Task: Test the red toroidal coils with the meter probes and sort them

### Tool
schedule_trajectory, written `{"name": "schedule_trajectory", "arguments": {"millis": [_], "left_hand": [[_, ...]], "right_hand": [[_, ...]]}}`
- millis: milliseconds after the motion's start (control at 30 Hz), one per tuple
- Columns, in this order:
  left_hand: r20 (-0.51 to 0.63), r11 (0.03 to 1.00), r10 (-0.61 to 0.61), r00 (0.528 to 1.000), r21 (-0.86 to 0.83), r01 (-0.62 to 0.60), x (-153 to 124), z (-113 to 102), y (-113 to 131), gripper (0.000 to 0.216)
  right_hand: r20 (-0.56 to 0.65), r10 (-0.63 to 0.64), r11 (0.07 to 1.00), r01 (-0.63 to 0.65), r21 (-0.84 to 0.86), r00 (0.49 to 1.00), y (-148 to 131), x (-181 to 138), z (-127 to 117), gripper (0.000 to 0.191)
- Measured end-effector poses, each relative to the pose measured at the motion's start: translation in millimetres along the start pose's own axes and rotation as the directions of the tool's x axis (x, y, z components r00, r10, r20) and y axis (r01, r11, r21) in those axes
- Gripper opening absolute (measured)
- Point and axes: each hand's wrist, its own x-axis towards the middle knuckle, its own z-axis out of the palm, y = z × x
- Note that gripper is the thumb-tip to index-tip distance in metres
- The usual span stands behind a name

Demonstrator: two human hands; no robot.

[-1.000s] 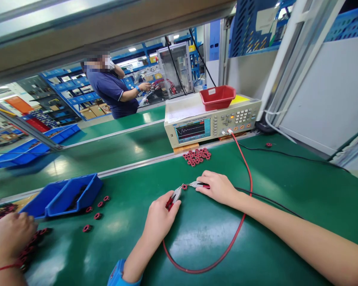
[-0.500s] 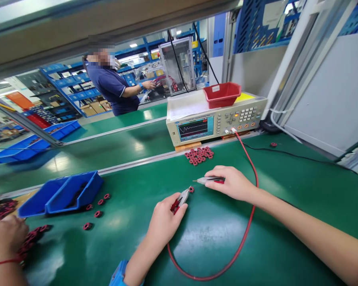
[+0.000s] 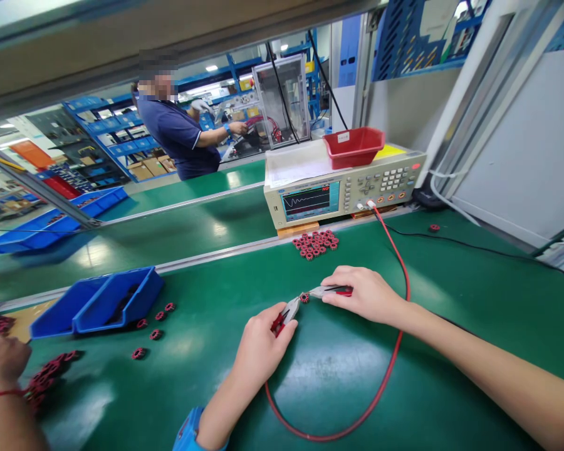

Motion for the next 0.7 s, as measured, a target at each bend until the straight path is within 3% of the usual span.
{"name": "schedule_trajectory", "arguments": {"millis": [700], "left_hand": [[-0.007,1.0,0.007,1.0,0.006,-0.007,0.0,0.2,-0.8,0.022]], "right_hand": [[-0.002,-0.004,1.0,0.004,-0.001,1.0,1.2,0.6,1.0,0.021]]}}
